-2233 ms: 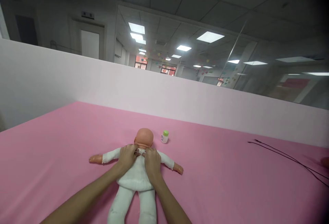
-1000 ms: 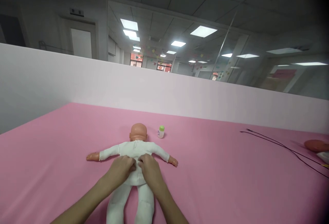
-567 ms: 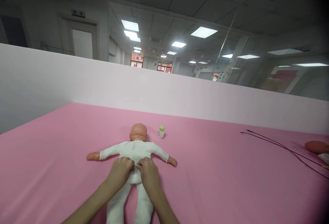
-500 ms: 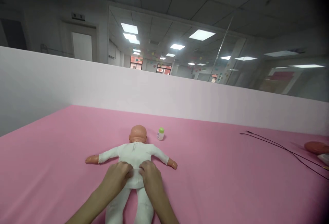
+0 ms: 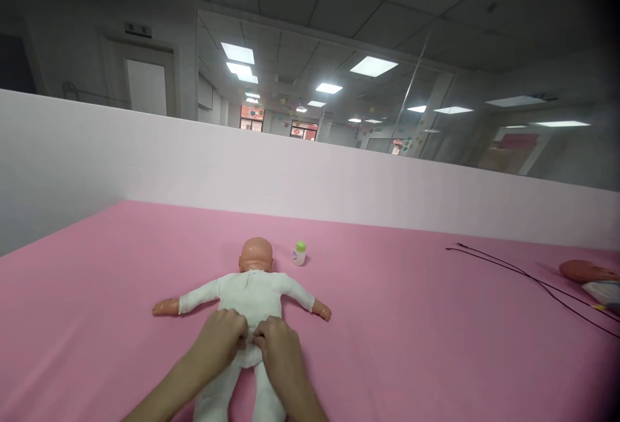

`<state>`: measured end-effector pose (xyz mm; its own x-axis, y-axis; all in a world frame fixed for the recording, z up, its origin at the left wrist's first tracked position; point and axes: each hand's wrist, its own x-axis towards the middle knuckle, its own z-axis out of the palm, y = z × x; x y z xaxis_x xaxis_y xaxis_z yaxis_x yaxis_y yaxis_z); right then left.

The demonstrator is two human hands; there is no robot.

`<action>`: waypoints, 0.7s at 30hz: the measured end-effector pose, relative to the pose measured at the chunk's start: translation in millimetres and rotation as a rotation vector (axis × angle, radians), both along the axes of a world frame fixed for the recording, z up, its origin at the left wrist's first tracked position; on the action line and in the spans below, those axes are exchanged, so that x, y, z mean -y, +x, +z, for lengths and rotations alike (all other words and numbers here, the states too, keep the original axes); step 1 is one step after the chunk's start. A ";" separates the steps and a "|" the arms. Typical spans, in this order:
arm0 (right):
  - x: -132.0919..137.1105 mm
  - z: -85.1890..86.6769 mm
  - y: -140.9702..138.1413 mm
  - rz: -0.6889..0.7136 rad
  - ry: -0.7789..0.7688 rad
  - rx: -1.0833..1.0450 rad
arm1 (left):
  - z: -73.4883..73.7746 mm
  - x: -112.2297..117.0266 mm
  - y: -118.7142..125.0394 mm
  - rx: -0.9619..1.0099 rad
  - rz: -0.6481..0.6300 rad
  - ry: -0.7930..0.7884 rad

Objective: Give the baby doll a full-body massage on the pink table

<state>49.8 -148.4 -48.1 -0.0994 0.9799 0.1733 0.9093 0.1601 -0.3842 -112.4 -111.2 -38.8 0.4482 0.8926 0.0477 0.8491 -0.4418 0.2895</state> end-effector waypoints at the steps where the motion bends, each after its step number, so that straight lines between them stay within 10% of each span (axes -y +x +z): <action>1: -4.2 9.3 3.8 0.005 0.001 -0.052 | 9.0 -7.2 -3.2 0.005 0.046 0.036; 6: -47.5 39.2 8.7 0.009 0.208 -0.078 | 35.7 -53.6 -2.7 0.157 0.209 0.187; 14: -93.4 -1.0 -6.5 -0.129 0.149 0.057 | -9.4 -80.6 18.6 0.072 0.306 0.129; 21: -78.0 5.7 4.5 -0.103 0.118 -0.041 | -4.5 -66.8 10.0 0.179 0.218 0.105</action>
